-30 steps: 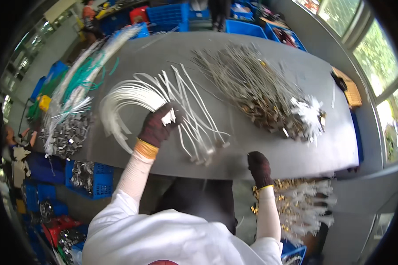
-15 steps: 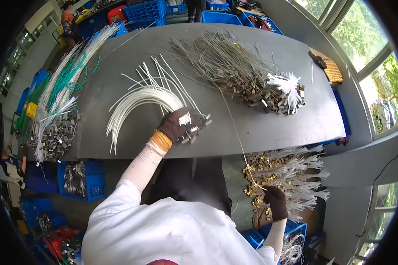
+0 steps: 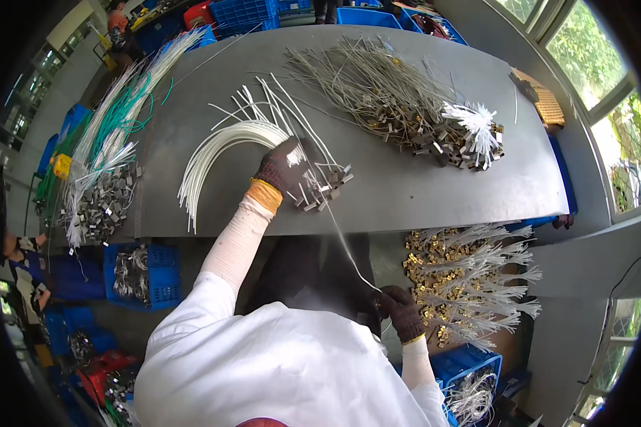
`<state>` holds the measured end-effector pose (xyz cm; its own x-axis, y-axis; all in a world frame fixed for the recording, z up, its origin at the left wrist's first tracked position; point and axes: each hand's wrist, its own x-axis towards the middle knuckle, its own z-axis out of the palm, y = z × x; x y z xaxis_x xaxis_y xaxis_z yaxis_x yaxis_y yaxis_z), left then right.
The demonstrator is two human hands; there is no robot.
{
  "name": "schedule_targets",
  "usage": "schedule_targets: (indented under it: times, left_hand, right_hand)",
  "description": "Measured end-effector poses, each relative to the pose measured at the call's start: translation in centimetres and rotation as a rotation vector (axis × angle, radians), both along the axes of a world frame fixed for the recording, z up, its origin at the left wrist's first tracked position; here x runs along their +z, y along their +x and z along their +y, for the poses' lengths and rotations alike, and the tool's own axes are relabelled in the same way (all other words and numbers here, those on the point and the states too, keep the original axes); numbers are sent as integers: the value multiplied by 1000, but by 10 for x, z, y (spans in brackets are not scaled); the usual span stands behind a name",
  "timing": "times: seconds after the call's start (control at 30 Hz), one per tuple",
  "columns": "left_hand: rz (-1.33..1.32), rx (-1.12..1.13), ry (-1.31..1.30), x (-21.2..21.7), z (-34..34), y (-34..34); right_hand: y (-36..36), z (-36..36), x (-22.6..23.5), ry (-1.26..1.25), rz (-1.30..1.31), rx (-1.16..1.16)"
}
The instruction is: Manually organizing and bundling curved white wire components at a workbench.
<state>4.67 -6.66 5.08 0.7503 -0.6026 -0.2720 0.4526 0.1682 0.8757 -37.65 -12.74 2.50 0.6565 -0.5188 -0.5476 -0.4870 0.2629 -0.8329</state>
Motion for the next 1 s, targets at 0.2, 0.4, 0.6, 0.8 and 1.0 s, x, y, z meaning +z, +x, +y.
schedule_targets:
  times: [0.2, 0.4, 0.6, 0.8, 1.0]
  left_hand:
    - [300, 47, -438, -23, -9, 45]
    - [374, 176, -496, -14, -10, 58]
    - [412, 187, -459, -14, -12, 57]
    - [408, 99, -465, -16, -6, 46]
    - [470, -43, -375, -4, 13, 10]
  right_hand:
    - [-46, 8, 0, 9, 117, 24]
    - [-62, 9, 3, 115, 111, -105]
    - [-59, 11, 22, 77, 107, -100]
    - [-56, 13, 18, 59, 122, -86]
    - [-37, 7, -12, 21, 117, -30]
